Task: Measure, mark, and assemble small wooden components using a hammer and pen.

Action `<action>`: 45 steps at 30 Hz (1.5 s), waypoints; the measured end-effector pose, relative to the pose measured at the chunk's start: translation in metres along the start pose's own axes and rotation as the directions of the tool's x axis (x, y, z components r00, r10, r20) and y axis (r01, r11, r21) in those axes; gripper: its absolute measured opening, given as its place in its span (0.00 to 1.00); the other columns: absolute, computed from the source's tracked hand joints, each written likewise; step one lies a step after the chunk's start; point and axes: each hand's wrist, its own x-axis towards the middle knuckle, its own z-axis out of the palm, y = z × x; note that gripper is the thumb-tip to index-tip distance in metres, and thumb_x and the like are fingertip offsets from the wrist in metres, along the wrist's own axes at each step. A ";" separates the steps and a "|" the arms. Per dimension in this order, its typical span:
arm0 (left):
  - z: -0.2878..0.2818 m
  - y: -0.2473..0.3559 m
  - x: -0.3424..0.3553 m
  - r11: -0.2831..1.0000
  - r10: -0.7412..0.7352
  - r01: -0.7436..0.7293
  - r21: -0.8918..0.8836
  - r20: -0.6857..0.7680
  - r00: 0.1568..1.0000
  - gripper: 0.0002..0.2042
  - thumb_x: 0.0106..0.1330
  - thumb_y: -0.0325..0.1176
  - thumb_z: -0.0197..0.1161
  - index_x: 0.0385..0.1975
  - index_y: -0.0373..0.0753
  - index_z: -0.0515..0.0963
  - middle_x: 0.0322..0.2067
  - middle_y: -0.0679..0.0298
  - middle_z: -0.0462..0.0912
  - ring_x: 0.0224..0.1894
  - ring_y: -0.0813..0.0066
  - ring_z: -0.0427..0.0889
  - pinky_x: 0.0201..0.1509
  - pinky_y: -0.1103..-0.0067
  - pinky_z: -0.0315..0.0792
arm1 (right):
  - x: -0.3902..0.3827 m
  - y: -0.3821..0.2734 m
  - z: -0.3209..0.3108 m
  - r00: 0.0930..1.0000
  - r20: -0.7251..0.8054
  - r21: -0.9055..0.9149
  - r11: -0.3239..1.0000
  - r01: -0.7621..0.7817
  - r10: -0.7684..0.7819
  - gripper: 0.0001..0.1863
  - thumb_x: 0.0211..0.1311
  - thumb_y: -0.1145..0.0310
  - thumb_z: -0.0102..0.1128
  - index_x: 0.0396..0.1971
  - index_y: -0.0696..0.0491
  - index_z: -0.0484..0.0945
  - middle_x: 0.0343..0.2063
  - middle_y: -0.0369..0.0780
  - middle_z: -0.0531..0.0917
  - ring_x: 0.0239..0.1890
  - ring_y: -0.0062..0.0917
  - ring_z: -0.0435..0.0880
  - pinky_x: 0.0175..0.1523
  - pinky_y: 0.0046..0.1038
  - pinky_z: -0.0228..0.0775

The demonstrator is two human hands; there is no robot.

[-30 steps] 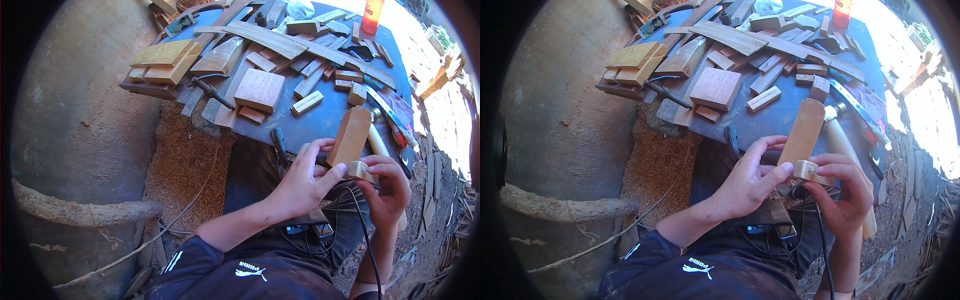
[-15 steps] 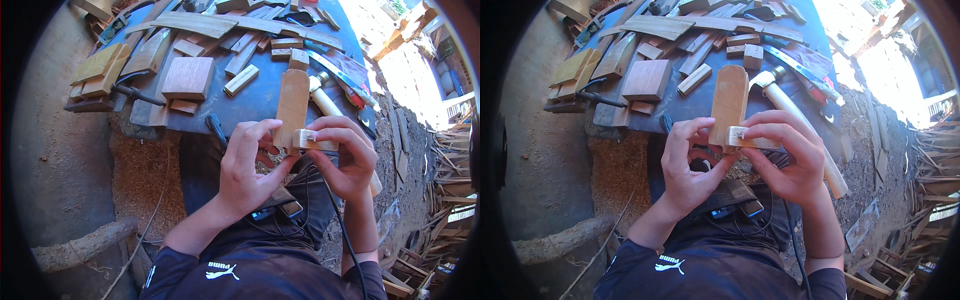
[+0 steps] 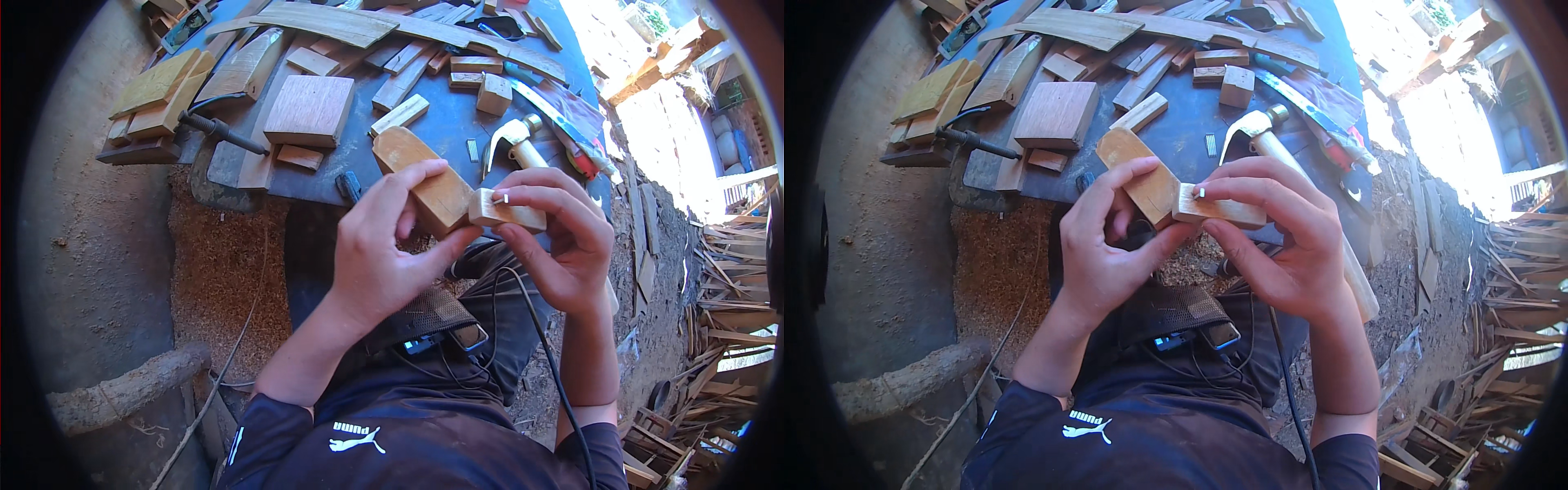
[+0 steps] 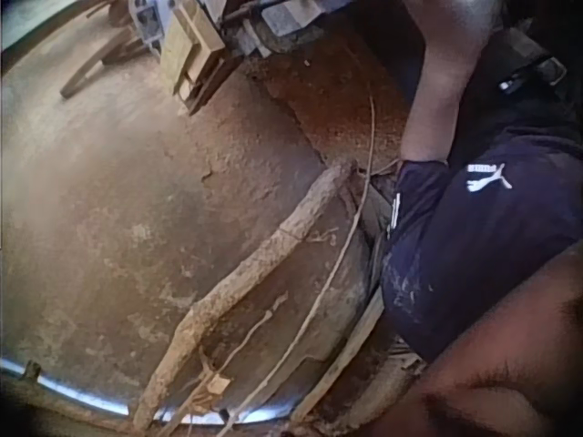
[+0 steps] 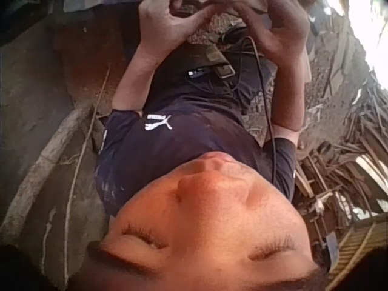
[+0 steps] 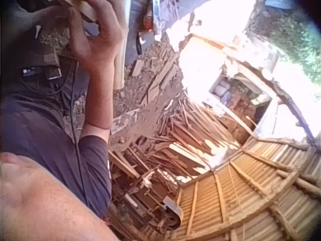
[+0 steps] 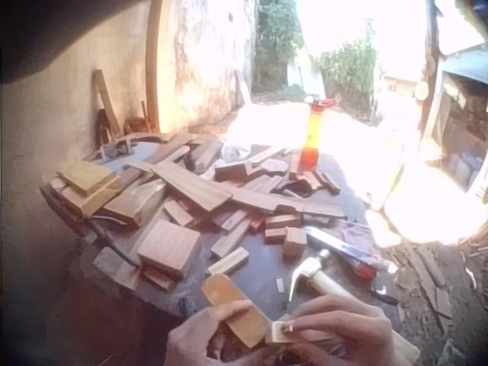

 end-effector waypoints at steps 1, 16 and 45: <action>-0.003 -0.004 0.003 1.000 -0.002 0.003 -0.030 0.030 1.000 0.33 0.51 0.34 0.85 0.59 0.38 0.80 0.28 0.71 0.74 0.26 0.86 0.66 0.29 0.85 0.62 | 0.005 -0.002 -0.003 0.999 0.046 -0.049 0.998 0.024 -0.022 0.16 0.58 0.84 0.70 0.48 0.60 0.85 0.46 0.45 0.85 0.49 0.30 0.86 0.54 0.28 0.79; -0.019 -0.024 0.026 0.973 0.188 -0.147 -0.176 0.245 0.951 0.33 0.48 0.31 0.84 0.60 0.40 0.82 0.35 0.65 0.80 0.35 0.75 0.80 0.41 0.77 0.76 | 0.032 -0.007 0.000 0.988 0.150 -0.168 0.985 0.049 -0.023 0.16 0.59 0.85 0.67 0.47 0.58 0.87 0.45 0.45 0.86 0.47 0.31 0.87 0.52 0.29 0.80; -0.019 0.007 0.021 0.971 0.005 0.030 -0.235 0.146 0.989 0.26 0.52 0.30 0.85 0.53 0.37 0.85 0.37 0.65 0.87 0.36 0.77 0.81 0.40 0.81 0.75 | 0.044 -0.023 -0.016 0.940 0.340 -0.206 0.978 0.028 0.044 0.18 0.51 0.83 0.75 0.45 0.53 0.89 0.43 0.45 0.85 0.43 0.33 0.89 0.47 0.30 0.83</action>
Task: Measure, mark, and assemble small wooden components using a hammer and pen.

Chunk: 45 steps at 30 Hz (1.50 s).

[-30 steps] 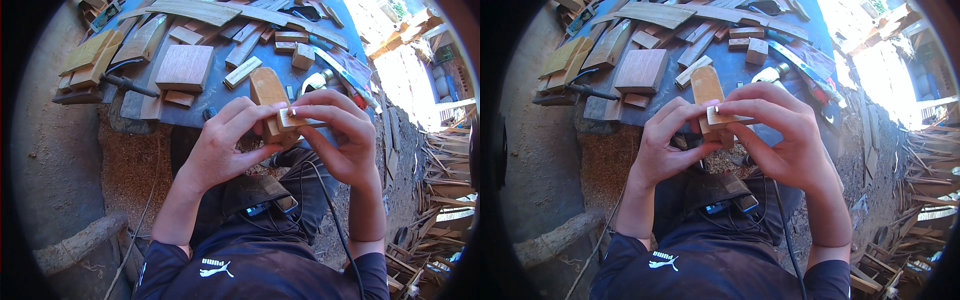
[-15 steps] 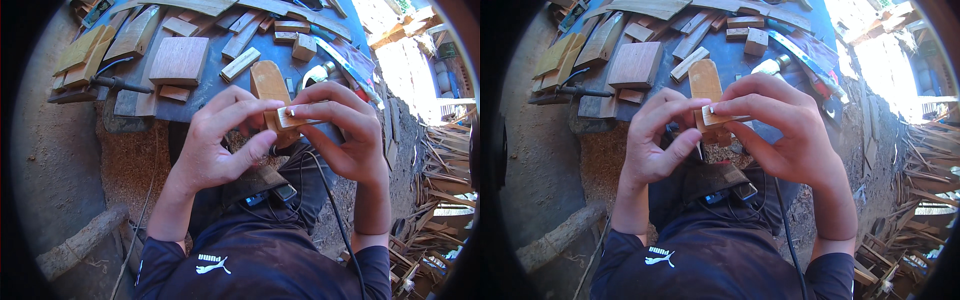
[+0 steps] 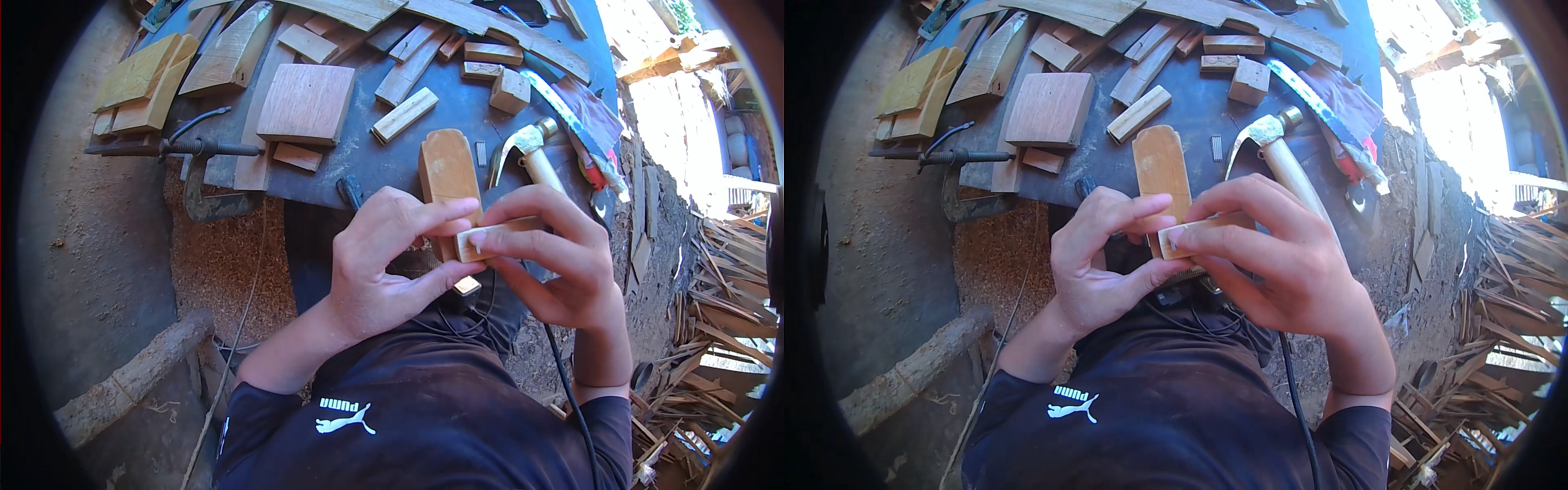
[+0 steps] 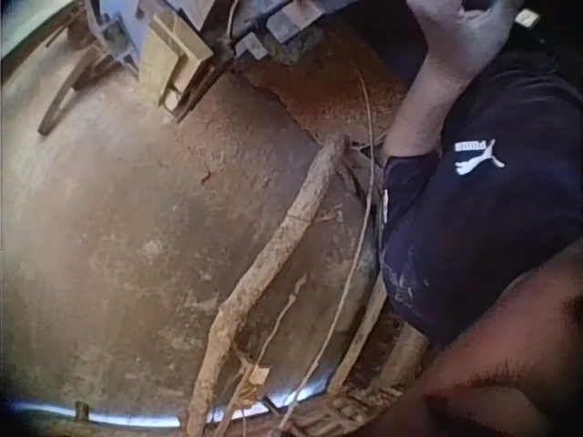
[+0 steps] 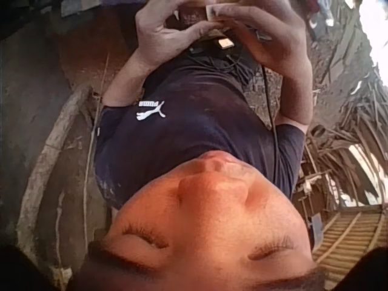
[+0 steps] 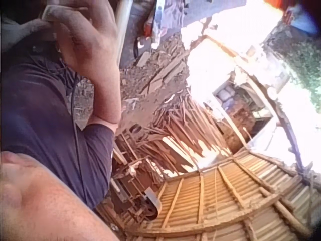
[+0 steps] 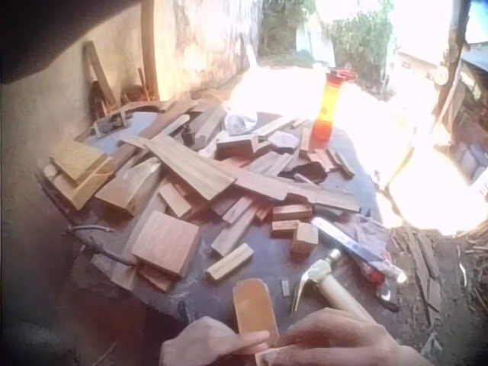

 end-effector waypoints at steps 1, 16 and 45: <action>0.000 -0.001 -0.001 0.999 0.048 -0.048 0.000 0.011 0.999 0.26 0.52 0.31 0.85 0.52 0.37 0.85 0.37 0.66 0.87 0.36 0.77 0.80 0.40 0.81 0.74 | -0.001 0.000 0.001 1.000 0.001 0.012 1.000 -0.006 0.006 0.19 0.51 0.83 0.75 0.44 0.53 0.89 0.43 0.45 0.85 0.44 0.33 0.89 0.47 0.30 0.83; 0.002 -0.016 -0.001 0.987 0.138 -0.134 -0.085 0.032 0.990 0.17 0.49 0.30 0.85 0.39 0.38 0.87 0.36 0.66 0.87 0.36 0.72 0.82 0.41 0.77 0.76 | -0.044 0.031 0.007 0.960 -0.215 0.225 0.966 -0.127 0.177 0.31 0.54 0.81 0.72 0.61 0.58 0.80 0.51 0.46 0.86 0.55 0.36 0.86 0.57 0.35 0.81; 0.003 -0.019 0.001 0.978 0.158 -0.159 -0.136 -0.018 0.987 0.23 0.50 0.33 0.85 0.48 0.38 0.88 0.35 0.65 0.83 0.35 0.75 0.81 0.37 0.81 0.77 | -0.024 -0.005 0.022 0.977 -0.204 0.022 0.998 -0.065 0.068 0.14 0.54 0.83 0.74 0.40 0.55 0.90 0.44 0.48 0.87 0.49 0.40 0.90 0.54 0.36 0.84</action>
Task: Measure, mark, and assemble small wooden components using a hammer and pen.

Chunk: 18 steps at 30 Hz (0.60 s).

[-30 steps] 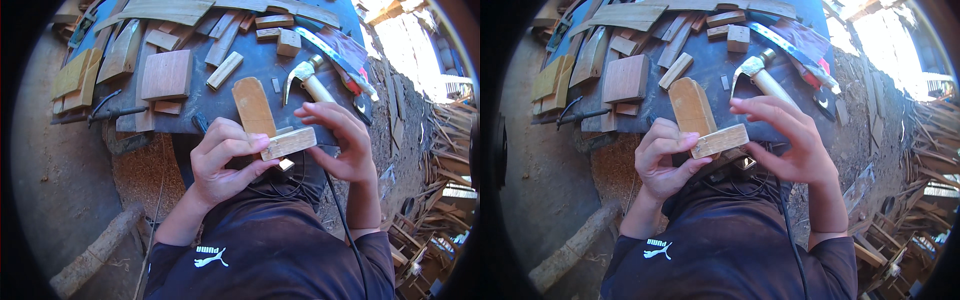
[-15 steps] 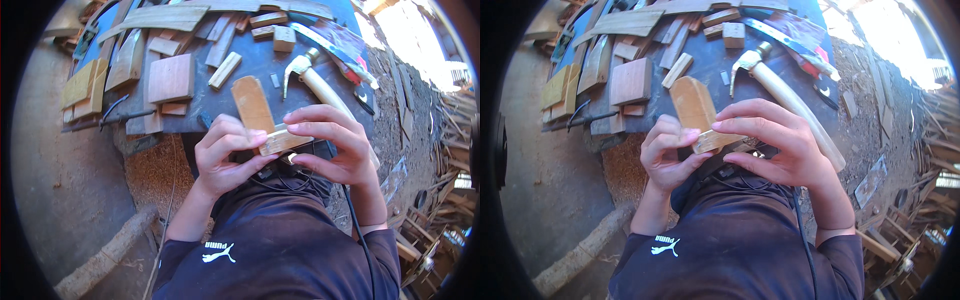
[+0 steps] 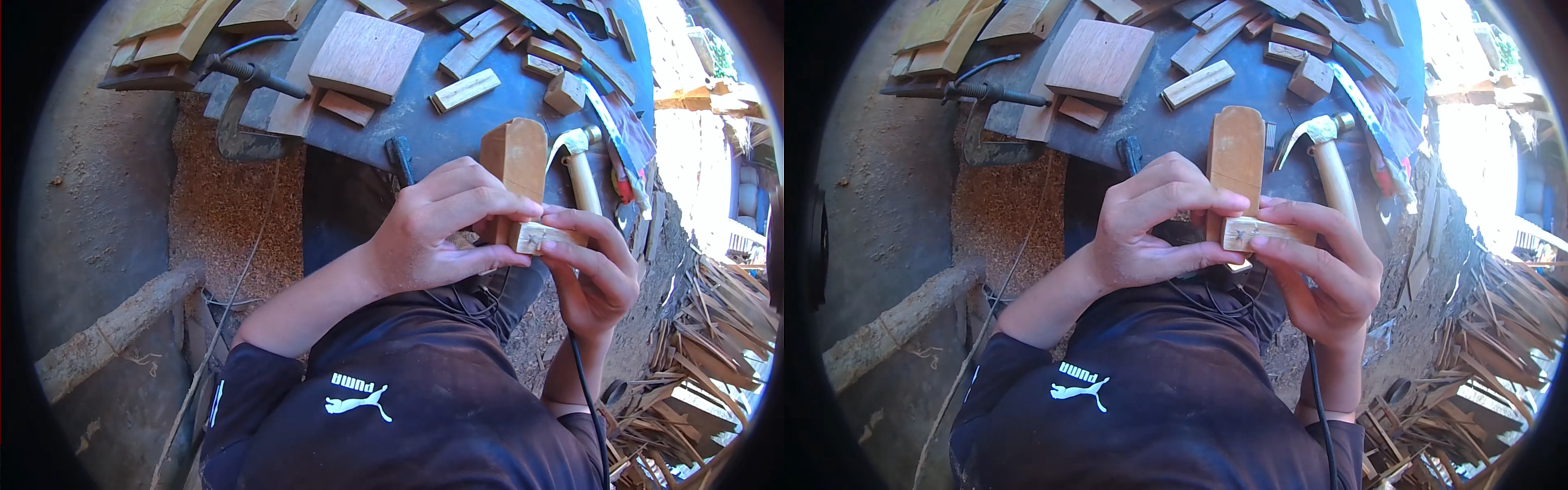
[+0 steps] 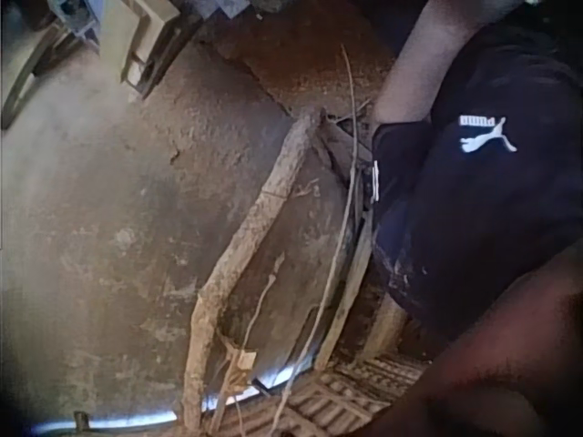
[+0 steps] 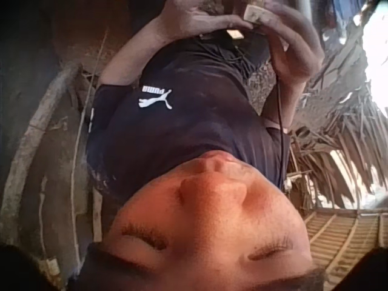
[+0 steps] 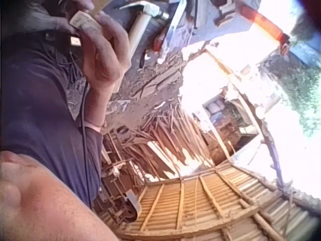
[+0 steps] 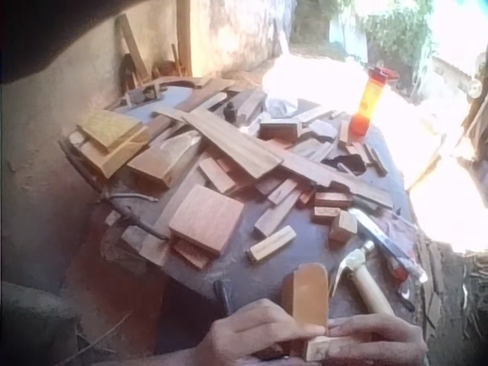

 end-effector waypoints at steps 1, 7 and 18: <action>0.000 -0.001 -0.001 1.000 0.000 0.000 -0.003 -0.007 1.000 0.23 0.50 0.33 0.85 0.48 0.38 0.88 0.35 0.65 0.83 0.35 0.75 0.81 0.37 0.81 0.77 | 0.000 0.000 0.000 1.000 0.006 -0.003 1.000 0.001 -0.001 0.14 0.54 0.83 0.74 0.40 0.55 0.90 0.44 0.48 0.87 0.49 0.40 0.90 0.54 0.36 0.84; 0.002 -0.002 -0.002 0.999 0.016 -0.016 -0.028 -0.005 1.000 0.23 0.50 0.33 0.85 0.47 0.39 0.88 0.35 0.65 0.83 0.35 0.74 0.81 0.38 0.80 0.77 | 0.000 -0.001 0.000 1.000 -0.001 -0.002 1.000 0.012 -0.012 0.14 0.53 0.83 0.74 0.40 0.55 0.90 0.44 0.48 0.87 0.49 0.41 0.90 0.54 0.37 0.85; 0.001 -0.005 -0.002 1.000 0.021 -0.020 -0.024 0.023 1.000 0.20 0.49 0.30 0.85 0.44 0.40 0.88 0.38 0.65 0.87 0.38 0.74 0.83 0.41 0.79 0.77 | -0.002 0.003 0.002 1.000 -0.022 0.030 1.000 0.008 -0.007 0.14 0.53 0.82 0.75 0.41 0.54 0.90 0.45 0.48 0.88 0.49 0.38 0.90 0.54 0.35 0.85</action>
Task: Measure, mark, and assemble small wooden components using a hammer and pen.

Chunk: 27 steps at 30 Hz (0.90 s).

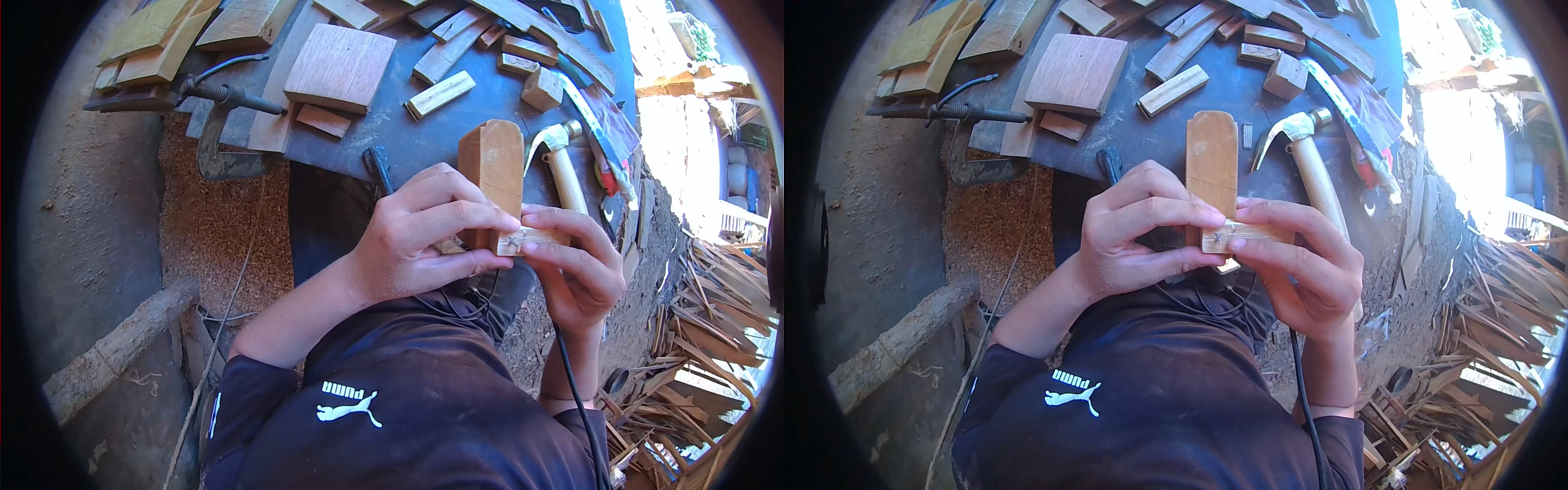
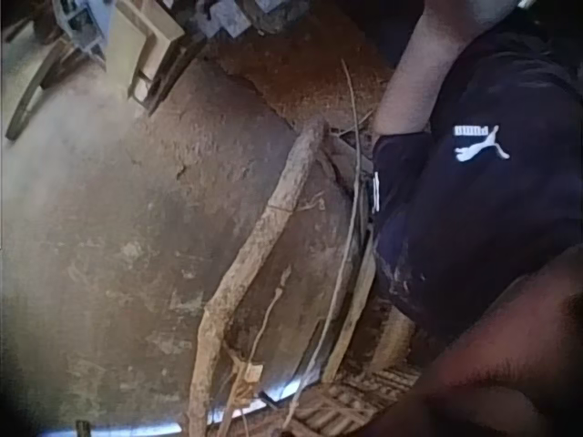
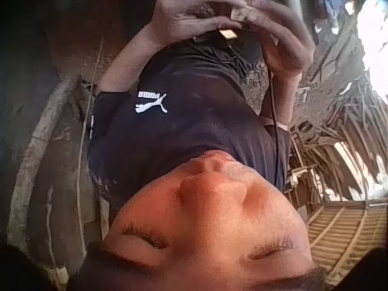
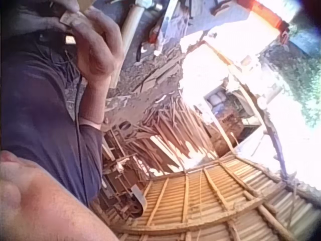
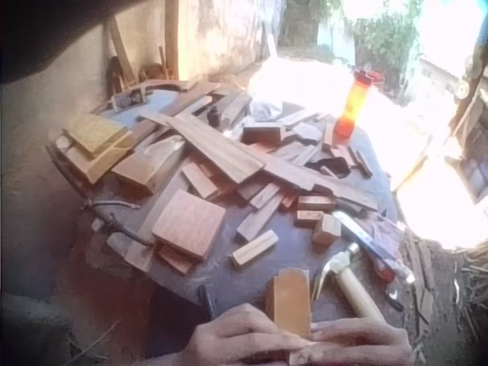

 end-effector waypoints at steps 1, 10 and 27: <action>-0.001 0.000 0.000 1.000 0.003 -0.003 -0.001 0.006 1.000 0.20 0.49 0.30 0.85 0.44 0.40 0.88 0.38 0.65 0.87 0.38 0.74 0.83 0.41 0.79 0.77 | 0.001 0.000 -0.001 1.000 -0.006 -0.001 1.000 -0.001 0.001 0.14 0.53 0.82 0.75 0.41 0.54 0.90 0.45 0.48 0.88 0.49 0.38 0.90 0.54 0.35 0.85; -0.001 0.002 0.004 0.995 -0.053 0.057 -0.081 0.059 0.997 0.18 0.52 0.24 0.83 0.43 0.38 0.88 0.39 0.63 0.85 0.40 0.76 0.83 0.42 0.82 0.79 | 0.016 0.024 -0.033 0.908 -0.309 -0.303 0.875 -0.377 0.284 0.12 0.66 0.70 0.67 0.47 0.57 0.86 0.44 0.45 0.89 0.46 0.33 0.89 0.52 0.34 0.79; 0.000 -0.001 0.001 0.982 -0.112 0.118 -0.149 0.046 0.993 0.16 0.55 0.28 0.83 0.43 0.41 0.89 0.40 0.65 0.85 0.40 0.79 0.85 0.40 0.82 0.82 | 0.026 -0.010 -0.068 0.816 -0.362 -0.357 0.742 -0.568 0.450 0.20 0.64 0.74 0.68 0.56 0.58 0.83 0.40 0.44 0.89 0.39 0.23 0.86 0.46 0.25 0.78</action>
